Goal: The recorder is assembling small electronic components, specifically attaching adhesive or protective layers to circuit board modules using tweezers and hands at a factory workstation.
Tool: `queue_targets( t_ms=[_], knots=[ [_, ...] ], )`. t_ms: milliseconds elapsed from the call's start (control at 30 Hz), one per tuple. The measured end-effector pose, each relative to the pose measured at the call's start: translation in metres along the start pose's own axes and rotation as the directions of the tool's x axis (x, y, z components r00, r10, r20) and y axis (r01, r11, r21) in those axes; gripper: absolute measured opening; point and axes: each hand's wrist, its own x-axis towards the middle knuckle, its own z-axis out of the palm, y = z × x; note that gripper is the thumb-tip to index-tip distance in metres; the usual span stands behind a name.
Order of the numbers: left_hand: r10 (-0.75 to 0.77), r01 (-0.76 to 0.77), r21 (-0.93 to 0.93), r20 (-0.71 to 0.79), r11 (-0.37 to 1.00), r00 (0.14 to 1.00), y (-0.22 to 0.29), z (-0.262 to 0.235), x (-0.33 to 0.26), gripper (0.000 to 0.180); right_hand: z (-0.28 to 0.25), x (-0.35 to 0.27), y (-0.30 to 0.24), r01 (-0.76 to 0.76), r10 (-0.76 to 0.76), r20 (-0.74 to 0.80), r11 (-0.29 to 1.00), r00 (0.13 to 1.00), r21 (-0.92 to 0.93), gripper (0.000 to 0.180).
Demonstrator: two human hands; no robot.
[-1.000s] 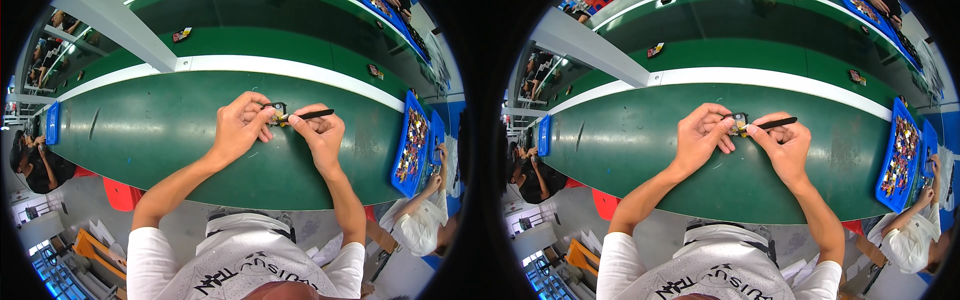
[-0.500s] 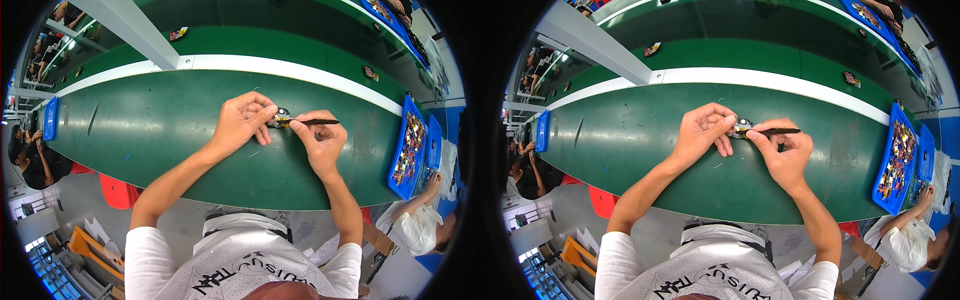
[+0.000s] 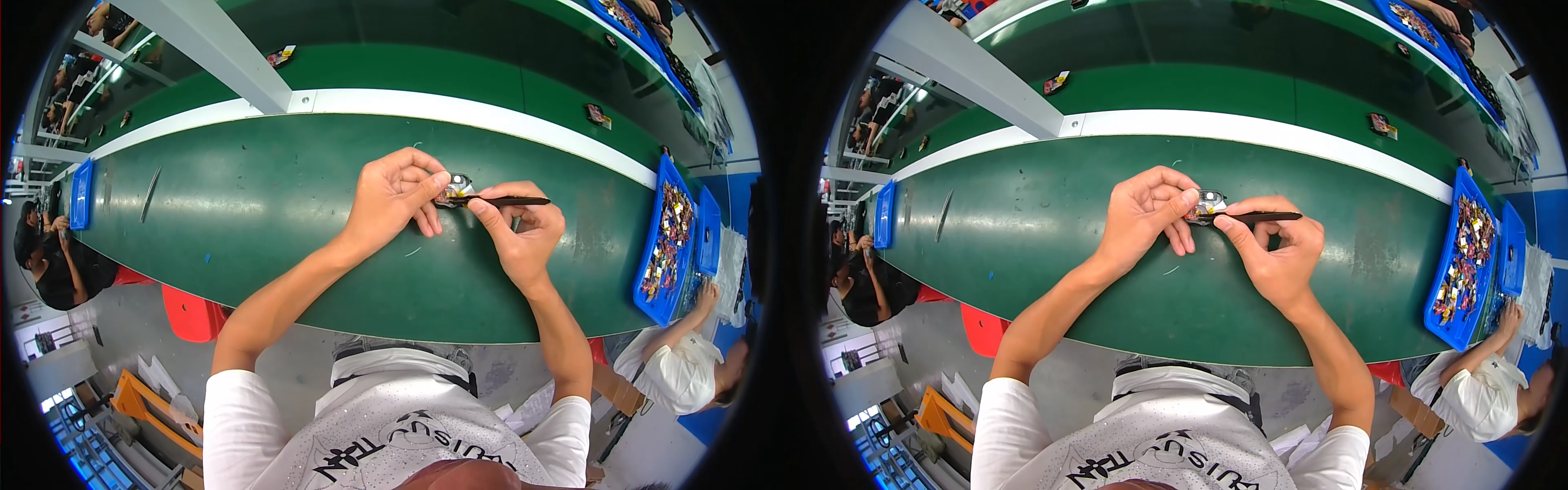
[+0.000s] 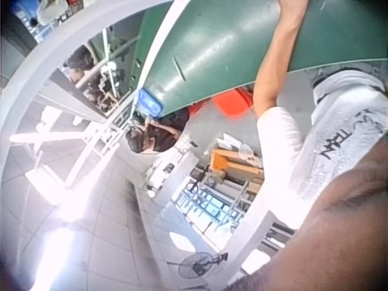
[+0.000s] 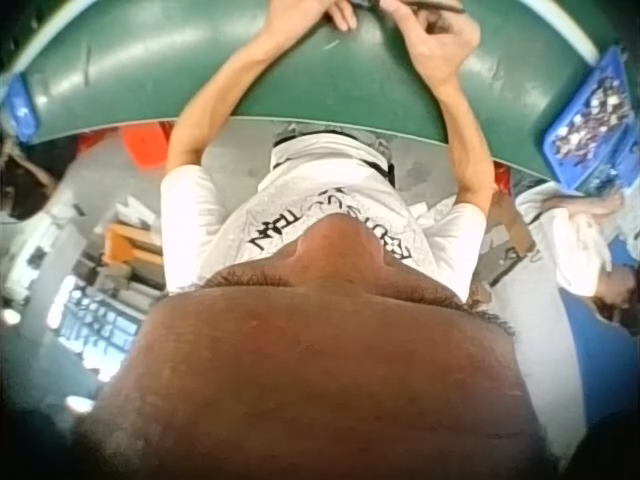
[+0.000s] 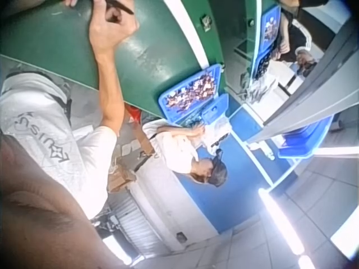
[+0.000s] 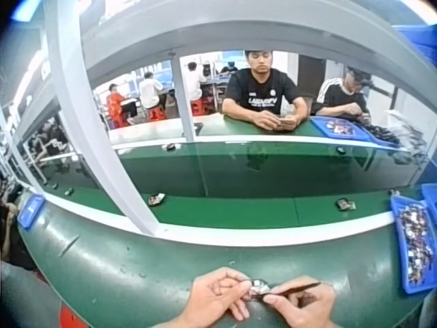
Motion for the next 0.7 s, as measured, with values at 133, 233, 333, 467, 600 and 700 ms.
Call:
queue_targets(
  t_ms=[133,233,333,467,600,700],
  knots=[
    [-0.001,0.001,-0.008,-0.005,1.0,1.0,0.0003,-0.0005,-0.0003,0.02,0.0003,0.0002,-0.0001,0.003,-0.003,0.005,1.0,1.0,0.001,0.012],
    [-0.003,0.002,-0.009,-0.005,1.0,1.0,0.0003,-0.0011,-0.0002,0.021,0.0002,0.0005,-0.0004,0.003,-0.003,0.003,1.0,1.0,-0.002,0.011],
    [-0.003,0.003,-0.006,-0.005,1.0,1.0,0.0,-0.0009,-0.0002,0.021,-0.0002,0.0009,-0.0009,0.01,-0.01,0.008,1.0,1.0,-0.008,0.011],
    [-0.003,0.003,0.006,-0.004,1.0,1.0,-0.0011,0.0003,-0.0009,0.022,-0.0007,0.0007,0.0001,0.017,-0.017,0.005,1.0,1.0,-0.005,0.011],
    [0.005,-0.005,0.022,-0.006,1.0,1.0,-0.0016,0.0024,-0.0018,0.022,-0.001,-0.0003,-0.0001,-0.008,0.008,-0.007,1.0,1.0,0.026,0.012],
    [0.003,-0.003,0.011,0.0,1.0,1.0,-0.001,0.0041,-0.0023,0.022,-0.0001,-0.0005,-0.001,0.004,-0.004,-0.021,1.0,1.0,0.021,0.013]
  ],
)
